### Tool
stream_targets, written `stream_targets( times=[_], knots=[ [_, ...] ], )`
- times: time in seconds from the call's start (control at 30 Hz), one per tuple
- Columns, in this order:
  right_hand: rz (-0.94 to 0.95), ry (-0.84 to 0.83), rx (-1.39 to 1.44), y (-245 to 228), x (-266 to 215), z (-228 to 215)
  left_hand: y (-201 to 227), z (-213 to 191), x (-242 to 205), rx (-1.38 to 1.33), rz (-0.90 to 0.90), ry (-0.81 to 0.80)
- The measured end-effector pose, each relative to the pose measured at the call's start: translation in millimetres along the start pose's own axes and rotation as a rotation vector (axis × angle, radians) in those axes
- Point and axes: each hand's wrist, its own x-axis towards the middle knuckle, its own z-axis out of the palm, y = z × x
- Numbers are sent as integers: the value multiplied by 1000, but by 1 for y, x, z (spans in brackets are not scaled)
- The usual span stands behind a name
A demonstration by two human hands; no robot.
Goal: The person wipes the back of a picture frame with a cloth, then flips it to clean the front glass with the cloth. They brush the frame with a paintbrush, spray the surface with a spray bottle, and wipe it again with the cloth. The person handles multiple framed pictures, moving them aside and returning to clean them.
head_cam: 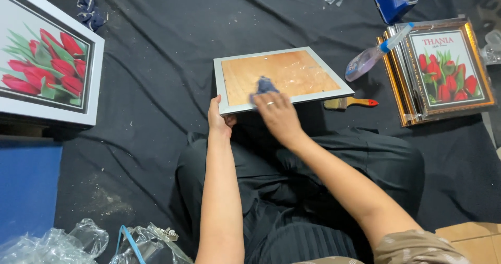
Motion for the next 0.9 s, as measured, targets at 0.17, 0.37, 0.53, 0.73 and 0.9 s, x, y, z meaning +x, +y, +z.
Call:
stream_targets(
  times=[0.17,0.37,0.53,0.73,0.9],
  knots=[
    [118,-56,-32,79,-57,-14,8,6,-11,-8,-12,-3],
    [375,46,-63,137,-102,-9,10,7,-15,-17,-4,0],
    [335,78,-33,108,-88,-9,23,8,-20,-10,3,29],
    [347,-27,-140,158,-118,1,20,8,-21,21,7,9],
    [440,9,172,156,-124,10,10,0,-5,-24,-15,18]
  ],
)
